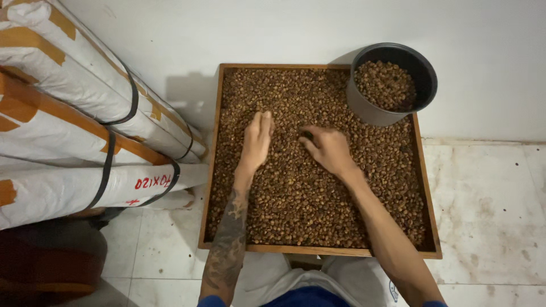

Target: The person sits and sorts cocoa beans in a wooden tray by hand, picking out specific beans and placing them into a metal bucket. They repeatedly sift through the beans with both hands to separate them.

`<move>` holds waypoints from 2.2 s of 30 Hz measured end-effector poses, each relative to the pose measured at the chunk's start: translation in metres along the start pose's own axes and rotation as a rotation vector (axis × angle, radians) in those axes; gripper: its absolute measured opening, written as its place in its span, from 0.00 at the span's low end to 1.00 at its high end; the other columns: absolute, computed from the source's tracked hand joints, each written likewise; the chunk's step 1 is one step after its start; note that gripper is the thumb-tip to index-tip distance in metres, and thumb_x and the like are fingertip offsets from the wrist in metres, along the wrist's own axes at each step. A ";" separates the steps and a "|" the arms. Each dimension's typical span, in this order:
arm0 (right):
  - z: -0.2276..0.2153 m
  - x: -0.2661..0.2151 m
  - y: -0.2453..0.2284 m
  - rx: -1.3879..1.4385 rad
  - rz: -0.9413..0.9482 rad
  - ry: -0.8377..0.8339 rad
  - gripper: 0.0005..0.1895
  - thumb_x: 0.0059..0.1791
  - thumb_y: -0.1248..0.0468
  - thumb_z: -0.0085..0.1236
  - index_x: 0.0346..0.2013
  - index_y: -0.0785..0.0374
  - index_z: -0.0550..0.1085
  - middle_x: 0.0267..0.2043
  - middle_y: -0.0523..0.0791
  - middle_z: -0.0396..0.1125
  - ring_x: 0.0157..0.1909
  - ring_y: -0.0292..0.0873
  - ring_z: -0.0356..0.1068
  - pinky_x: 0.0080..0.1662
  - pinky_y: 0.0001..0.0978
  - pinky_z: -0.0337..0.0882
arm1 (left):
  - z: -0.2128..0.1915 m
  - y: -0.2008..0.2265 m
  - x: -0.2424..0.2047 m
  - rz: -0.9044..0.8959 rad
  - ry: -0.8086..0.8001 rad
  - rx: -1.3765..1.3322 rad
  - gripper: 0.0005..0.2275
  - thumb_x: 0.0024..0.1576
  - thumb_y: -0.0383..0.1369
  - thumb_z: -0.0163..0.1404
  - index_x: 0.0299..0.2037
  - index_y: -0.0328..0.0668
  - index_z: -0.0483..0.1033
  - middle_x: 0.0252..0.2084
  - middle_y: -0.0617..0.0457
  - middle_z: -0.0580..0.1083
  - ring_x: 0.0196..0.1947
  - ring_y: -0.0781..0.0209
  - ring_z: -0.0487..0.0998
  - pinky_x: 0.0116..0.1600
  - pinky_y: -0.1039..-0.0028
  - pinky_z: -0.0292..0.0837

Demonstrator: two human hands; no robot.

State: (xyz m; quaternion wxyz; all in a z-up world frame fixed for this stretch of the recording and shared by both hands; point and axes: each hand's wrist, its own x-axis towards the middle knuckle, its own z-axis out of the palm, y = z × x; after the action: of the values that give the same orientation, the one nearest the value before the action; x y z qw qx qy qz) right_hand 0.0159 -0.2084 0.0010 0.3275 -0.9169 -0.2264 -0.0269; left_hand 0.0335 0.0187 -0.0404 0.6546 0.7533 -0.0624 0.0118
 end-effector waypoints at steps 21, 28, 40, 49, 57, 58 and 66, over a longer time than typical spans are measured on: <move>-0.017 -0.009 -0.012 0.122 0.048 0.046 0.09 0.54 0.66 0.60 0.47 0.65 0.81 0.13 0.46 0.58 0.17 0.39 0.53 0.27 0.29 0.61 | 0.002 0.048 -0.023 0.199 -0.128 0.305 0.08 0.67 0.32 0.53 0.41 0.33 0.73 0.22 0.51 0.67 0.21 0.60 0.78 0.30 0.73 0.74; 0.009 -0.008 0.022 -0.004 0.079 0.030 0.07 0.55 0.65 0.57 0.44 0.66 0.79 0.12 0.44 0.60 0.15 0.41 0.56 0.25 0.29 0.61 | 0.006 0.016 -0.018 0.161 0.022 0.094 0.14 0.73 0.37 0.44 0.35 0.39 0.67 0.22 0.57 0.60 0.20 0.71 0.63 0.25 0.75 0.62; -0.029 -0.014 0.003 0.683 0.319 0.106 0.14 0.61 0.57 0.48 0.41 0.63 0.76 0.20 0.40 0.53 0.24 0.34 0.53 0.31 0.28 0.59 | 0.023 0.052 -0.029 0.187 -0.176 0.538 0.12 0.62 0.37 0.57 0.49 0.38 0.81 0.43 0.43 0.81 0.40 0.48 0.84 0.42 0.63 0.81; -0.030 -0.020 -0.004 0.125 0.086 -0.184 0.08 0.48 0.69 0.65 0.42 0.67 0.81 0.12 0.41 0.56 0.14 0.37 0.51 0.26 0.29 0.58 | 0.023 0.033 -0.025 0.109 -0.198 0.503 0.11 0.66 0.42 0.48 0.46 0.44 0.76 0.32 0.47 0.77 0.31 0.50 0.81 0.33 0.63 0.76; -0.034 -0.019 0.007 0.872 0.299 -0.008 0.20 0.65 0.55 0.31 0.39 0.61 0.70 0.23 0.43 0.56 0.23 0.37 0.51 0.31 0.34 0.60 | 0.012 0.032 -0.019 -0.042 -0.058 -0.128 0.15 0.68 0.35 0.29 0.36 0.42 0.68 0.24 0.55 0.60 0.23 0.66 0.61 0.29 0.74 0.59; -0.030 -0.019 0.003 0.872 0.297 -0.010 0.20 0.65 0.55 0.31 0.39 0.61 0.70 0.23 0.43 0.56 0.23 0.37 0.51 0.31 0.34 0.60 | 0.011 0.035 -0.022 -0.041 -0.056 -0.128 0.15 0.68 0.35 0.29 0.36 0.42 0.68 0.24 0.55 0.60 0.23 0.66 0.61 0.29 0.74 0.59; -0.003 -0.011 -0.007 0.198 0.035 0.131 0.09 0.54 0.62 0.64 0.47 0.61 0.80 0.13 0.41 0.59 0.16 0.38 0.55 0.29 0.27 0.61 | 0.006 0.035 -0.023 0.217 0.004 0.503 0.11 0.68 0.36 0.48 0.38 0.37 0.78 0.12 0.56 0.65 0.11 0.69 0.61 0.21 0.80 0.57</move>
State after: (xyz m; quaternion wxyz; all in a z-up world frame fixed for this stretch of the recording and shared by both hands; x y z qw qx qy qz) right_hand 0.0031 -0.2103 0.0051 0.4309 -0.8802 -0.1903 -0.0585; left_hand 0.0069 0.0102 -0.0091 0.4419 0.8812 -0.1366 0.0983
